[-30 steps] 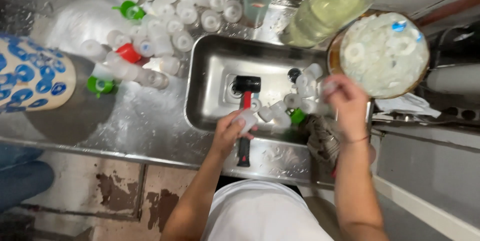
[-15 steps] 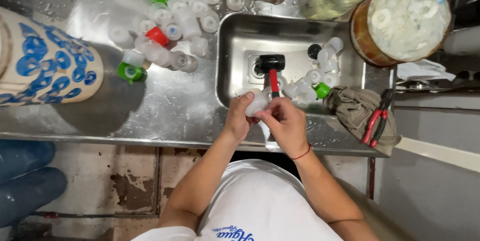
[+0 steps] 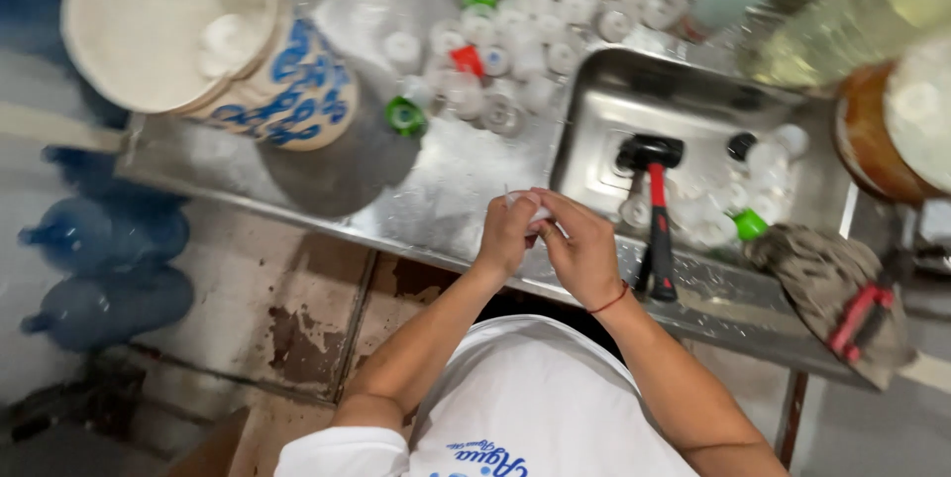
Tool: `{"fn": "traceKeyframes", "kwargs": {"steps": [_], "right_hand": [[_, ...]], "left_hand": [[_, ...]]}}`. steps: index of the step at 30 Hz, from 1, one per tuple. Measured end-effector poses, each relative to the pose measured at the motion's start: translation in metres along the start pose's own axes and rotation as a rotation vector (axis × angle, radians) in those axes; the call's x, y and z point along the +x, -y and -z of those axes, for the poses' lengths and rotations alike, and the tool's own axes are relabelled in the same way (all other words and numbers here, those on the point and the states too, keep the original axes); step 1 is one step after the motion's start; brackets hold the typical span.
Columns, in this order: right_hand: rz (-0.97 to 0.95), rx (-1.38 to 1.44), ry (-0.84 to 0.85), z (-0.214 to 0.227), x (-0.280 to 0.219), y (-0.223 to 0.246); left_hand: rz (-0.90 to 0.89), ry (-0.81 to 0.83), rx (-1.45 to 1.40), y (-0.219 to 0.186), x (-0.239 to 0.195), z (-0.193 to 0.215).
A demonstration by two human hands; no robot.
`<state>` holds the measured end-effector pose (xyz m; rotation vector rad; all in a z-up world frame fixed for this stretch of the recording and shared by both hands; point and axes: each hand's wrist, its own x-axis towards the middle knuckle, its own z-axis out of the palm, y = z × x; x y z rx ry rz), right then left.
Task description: The person sorts through a pile of plastic bottle caps in a sink, picking them up one by one and placing them into a large bucket.
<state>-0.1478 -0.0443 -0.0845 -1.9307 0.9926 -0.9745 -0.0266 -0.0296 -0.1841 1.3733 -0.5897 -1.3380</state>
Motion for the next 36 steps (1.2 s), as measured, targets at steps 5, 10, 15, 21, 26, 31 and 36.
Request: {"fn": "traceKeyframes", "kwargs": {"steps": [5, 10, 15, 21, 26, 31, 36], "right_hand": [[0.185, 0.053, -0.022, -0.035, 0.013, 0.017], [0.206, 0.082, 0.024, -0.008, 0.011, 0.034], [0.020, -0.019, 0.142, 0.035, -0.047, -0.021], [-0.415, -0.029, 0.048, 0.077, -0.124, -0.058], [-0.464, 0.005, -0.081, 0.108, -0.144, -0.061], [-0.403, -0.021, -0.125, 0.162, -0.150, -0.061], [-0.428, -0.020, -0.229, 0.227, -0.171, -0.080]], "left_hand": [[-0.254, -0.014, 0.219, -0.108, -0.039, 0.038], [-0.996, -0.431, 0.573, -0.200, -0.030, 0.129], [-0.812, -0.692, 0.911, -0.306, -0.055, 0.165], [-1.164, -0.539, 0.354, -0.254, -0.028, 0.139], [-0.633, -0.326, 0.638, -0.089, 0.062, 0.053], [-0.305, 0.381, 0.867, 0.022, 0.059, -0.138], [-0.310, 0.724, 1.204, 0.098, 0.095, -0.256]]}}
